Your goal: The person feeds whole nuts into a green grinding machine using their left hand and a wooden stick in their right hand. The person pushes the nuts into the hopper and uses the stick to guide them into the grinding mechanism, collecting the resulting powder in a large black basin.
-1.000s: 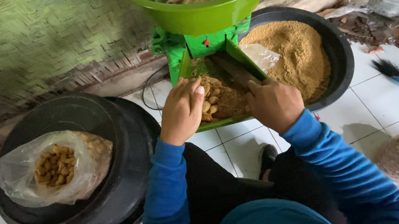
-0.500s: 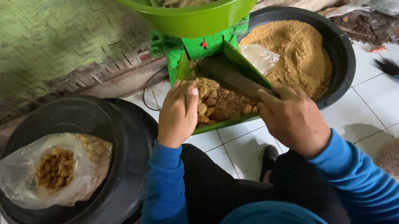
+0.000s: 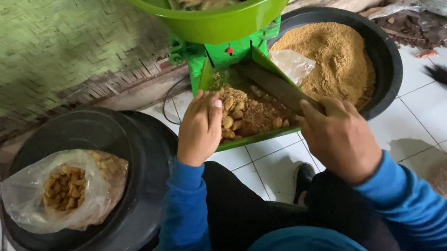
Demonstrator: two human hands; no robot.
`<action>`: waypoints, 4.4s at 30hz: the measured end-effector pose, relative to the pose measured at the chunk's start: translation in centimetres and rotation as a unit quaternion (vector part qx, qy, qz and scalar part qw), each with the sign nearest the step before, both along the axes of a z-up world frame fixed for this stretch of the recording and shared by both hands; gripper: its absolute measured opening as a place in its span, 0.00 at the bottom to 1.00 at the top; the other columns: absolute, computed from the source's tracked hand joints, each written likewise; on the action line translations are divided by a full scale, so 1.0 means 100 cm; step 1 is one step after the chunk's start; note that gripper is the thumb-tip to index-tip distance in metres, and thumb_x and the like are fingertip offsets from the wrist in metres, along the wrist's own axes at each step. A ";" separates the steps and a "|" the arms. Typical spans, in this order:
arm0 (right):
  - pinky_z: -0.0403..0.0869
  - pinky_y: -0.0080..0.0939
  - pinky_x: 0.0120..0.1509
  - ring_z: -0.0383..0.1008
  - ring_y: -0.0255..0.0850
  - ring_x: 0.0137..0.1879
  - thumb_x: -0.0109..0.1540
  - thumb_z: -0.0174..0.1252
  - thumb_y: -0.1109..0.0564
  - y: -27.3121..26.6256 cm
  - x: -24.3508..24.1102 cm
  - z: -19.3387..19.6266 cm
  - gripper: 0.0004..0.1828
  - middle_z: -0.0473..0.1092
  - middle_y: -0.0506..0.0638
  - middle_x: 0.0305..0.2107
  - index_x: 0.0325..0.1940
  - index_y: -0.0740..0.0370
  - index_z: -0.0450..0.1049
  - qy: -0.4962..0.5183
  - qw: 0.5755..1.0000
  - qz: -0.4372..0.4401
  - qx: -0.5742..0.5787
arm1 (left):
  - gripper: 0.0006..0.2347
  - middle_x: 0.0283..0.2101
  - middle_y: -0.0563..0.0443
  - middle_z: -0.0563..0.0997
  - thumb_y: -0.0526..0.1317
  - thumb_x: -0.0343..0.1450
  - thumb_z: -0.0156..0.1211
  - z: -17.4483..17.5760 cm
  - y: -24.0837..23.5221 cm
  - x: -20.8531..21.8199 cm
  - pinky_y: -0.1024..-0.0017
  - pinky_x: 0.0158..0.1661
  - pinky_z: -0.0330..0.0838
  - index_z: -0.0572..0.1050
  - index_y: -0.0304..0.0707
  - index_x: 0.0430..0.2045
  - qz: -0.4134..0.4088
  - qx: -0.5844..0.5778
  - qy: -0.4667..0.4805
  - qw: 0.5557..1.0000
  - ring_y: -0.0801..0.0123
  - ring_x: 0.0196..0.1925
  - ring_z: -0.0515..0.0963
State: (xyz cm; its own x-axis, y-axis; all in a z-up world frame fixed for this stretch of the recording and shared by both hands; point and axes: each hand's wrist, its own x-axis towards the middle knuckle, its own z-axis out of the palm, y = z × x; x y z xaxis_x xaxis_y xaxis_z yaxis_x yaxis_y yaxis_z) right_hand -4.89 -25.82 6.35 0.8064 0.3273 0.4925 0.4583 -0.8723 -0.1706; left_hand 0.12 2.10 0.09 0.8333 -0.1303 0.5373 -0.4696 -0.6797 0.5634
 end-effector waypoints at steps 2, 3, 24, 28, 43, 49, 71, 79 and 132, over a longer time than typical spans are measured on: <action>0.76 0.54 0.50 0.76 0.56 0.44 0.65 0.58 0.54 -0.001 -0.004 0.005 0.16 0.75 0.60 0.38 0.53 0.65 0.76 -0.010 0.999 0.026 -0.037 | 0.17 0.52 0.30 0.81 0.43 0.82 0.43 0.000 0.000 0.001 0.54 0.67 0.64 0.77 0.24 0.50 -0.003 0.001 -0.005 1.000 0.39 0.60 0.76; 0.76 0.54 0.50 0.76 0.56 0.45 0.65 0.57 0.54 -0.001 -0.005 0.007 0.16 0.75 0.59 0.38 0.53 0.65 0.76 -0.016 0.998 0.039 -0.055 | 0.17 0.52 0.30 0.81 0.43 0.82 0.43 0.000 0.001 0.001 0.54 0.67 0.64 0.76 0.24 0.50 -0.005 0.002 -0.008 1.000 0.39 0.60 0.76; 0.78 0.56 0.39 0.78 0.57 0.40 0.64 0.57 0.46 0.045 0.060 -0.040 0.12 0.73 0.62 0.32 0.44 0.52 0.79 0.094 0.991 -0.070 -0.072 | 0.15 0.53 0.32 0.81 0.40 0.80 0.45 -0.002 0.001 0.001 0.55 0.66 0.65 0.76 0.25 0.49 0.002 0.014 -0.017 1.000 0.39 0.61 0.76; 0.78 0.55 0.38 0.78 0.57 0.39 0.64 0.57 0.46 0.047 0.063 -0.039 0.13 0.73 0.62 0.32 0.44 0.54 0.79 0.100 0.990 -0.064 -0.073 | 0.16 0.54 0.32 0.80 0.41 0.80 0.45 -0.003 0.002 0.001 0.54 0.65 0.65 0.76 0.25 0.50 0.003 0.010 0.001 1.000 0.38 0.63 0.74; 0.78 0.54 0.36 0.78 0.56 0.38 0.63 0.54 0.51 0.049 0.070 -0.043 0.11 0.73 0.62 0.31 0.44 0.51 0.80 0.084 0.988 -0.072 -0.104 | 0.15 0.55 0.34 0.80 0.41 0.80 0.46 -0.005 0.002 0.002 0.55 0.63 0.66 0.76 0.28 0.52 0.015 0.007 0.017 1.000 0.39 0.64 0.73; 0.76 0.54 0.37 0.76 0.55 0.36 0.63 0.57 0.50 0.035 0.047 -0.029 0.11 0.72 0.61 0.30 0.46 0.52 0.80 0.072 0.995 -0.047 -0.054 | 0.15 0.55 0.33 0.80 0.40 0.80 0.45 -0.006 0.004 0.003 0.56 0.65 0.65 0.76 0.26 0.51 0.002 0.039 -0.004 0.999 0.39 0.64 0.73; 0.75 0.48 0.42 0.77 0.52 0.38 0.64 0.65 0.57 -0.045 -0.017 0.061 0.09 0.75 0.58 0.34 0.47 0.62 0.82 0.001 0.997 0.014 0.080 | 0.19 0.53 0.35 0.80 0.47 0.77 0.49 0.010 -0.001 0.006 0.60 0.55 0.74 0.77 0.31 0.51 0.025 -0.004 0.119 0.993 0.46 0.54 0.80; 0.76 0.44 0.44 0.78 0.48 0.39 0.67 0.64 0.57 -0.060 -0.021 0.049 0.08 0.76 0.57 0.35 0.49 0.62 0.82 0.012 0.995 0.007 0.099 | 0.20 0.42 0.33 0.81 0.49 0.80 0.40 -0.012 -0.012 0.119 0.48 0.49 0.69 0.78 0.31 0.38 -0.115 0.213 0.206 0.948 0.40 0.45 0.80; 0.71 0.35 0.38 0.73 0.38 0.33 0.74 0.56 0.59 -0.128 -0.041 0.013 0.14 0.76 0.61 0.34 0.58 0.73 0.79 0.150 0.954 -0.122 0.228 | 0.07 0.38 0.39 0.81 0.38 0.72 0.56 0.002 -0.015 0.077 0.57 0.46 0.73 0.79 0.34 0.31 -0.137 0.184 0.169 0.959 0.49 0.44 0.80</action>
